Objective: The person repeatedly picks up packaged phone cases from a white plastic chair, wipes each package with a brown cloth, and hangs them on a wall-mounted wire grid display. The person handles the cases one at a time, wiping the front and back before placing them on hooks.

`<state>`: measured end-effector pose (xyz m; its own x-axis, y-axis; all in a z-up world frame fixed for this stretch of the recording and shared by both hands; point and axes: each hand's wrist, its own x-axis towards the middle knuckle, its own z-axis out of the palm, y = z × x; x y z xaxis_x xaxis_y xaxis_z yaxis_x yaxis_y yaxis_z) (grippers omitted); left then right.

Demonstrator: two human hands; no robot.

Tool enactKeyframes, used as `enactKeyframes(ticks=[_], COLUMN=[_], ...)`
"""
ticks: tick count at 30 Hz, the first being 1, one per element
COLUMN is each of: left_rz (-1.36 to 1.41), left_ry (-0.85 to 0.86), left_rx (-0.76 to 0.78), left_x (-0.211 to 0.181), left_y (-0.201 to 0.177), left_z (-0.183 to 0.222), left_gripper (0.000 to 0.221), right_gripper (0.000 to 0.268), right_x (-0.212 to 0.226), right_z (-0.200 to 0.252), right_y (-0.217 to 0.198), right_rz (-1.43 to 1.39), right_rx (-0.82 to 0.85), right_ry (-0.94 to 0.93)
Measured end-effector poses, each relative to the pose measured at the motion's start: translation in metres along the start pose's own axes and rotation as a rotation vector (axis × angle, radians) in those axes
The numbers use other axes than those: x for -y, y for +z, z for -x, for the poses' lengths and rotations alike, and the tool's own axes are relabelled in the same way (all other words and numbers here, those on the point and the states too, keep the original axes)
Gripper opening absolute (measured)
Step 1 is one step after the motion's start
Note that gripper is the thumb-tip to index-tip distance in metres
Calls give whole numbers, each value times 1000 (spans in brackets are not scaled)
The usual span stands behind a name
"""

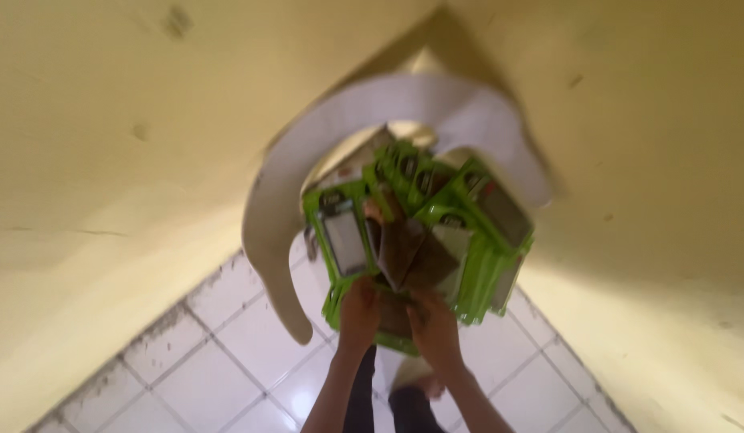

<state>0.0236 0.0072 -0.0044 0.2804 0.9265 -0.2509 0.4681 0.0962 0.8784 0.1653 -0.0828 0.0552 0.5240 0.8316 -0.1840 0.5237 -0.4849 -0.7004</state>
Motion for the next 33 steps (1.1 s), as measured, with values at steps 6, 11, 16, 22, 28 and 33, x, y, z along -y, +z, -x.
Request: enactKeyframes(ticks=[6, 11, 16, 22, 28, 33], left_rz=[-178, -242, 52, 217, 2, -265], left_ry=[-387, -442, -157, -24, -255, -239], left_rx=[-48, -53, -67, 282, 1, -69], left_x=[-50, -68, -89, -147, -104, -59], left_y=[22, 26, 29, 15, 6, 24], left_z=[-27, -38, -20, 22, -28, -64], left_gripper=[38, 33, 24, 22, 20, 37], right_gripper=[28, 31, 66, 56, 44, 47], right_x=[1, 6, 11, -15, -44, -40], right_z=[-33, -36, -21, -6, 4, 14], right_y=[22, 7, -12, -27, -56, -80], right_rz=[-173, -143, -16, -413, -661, -1031], right_rx=[4, 72, -33, 131, 8, -68], right_ry=[198, 323, -61, 447, 656, 995])
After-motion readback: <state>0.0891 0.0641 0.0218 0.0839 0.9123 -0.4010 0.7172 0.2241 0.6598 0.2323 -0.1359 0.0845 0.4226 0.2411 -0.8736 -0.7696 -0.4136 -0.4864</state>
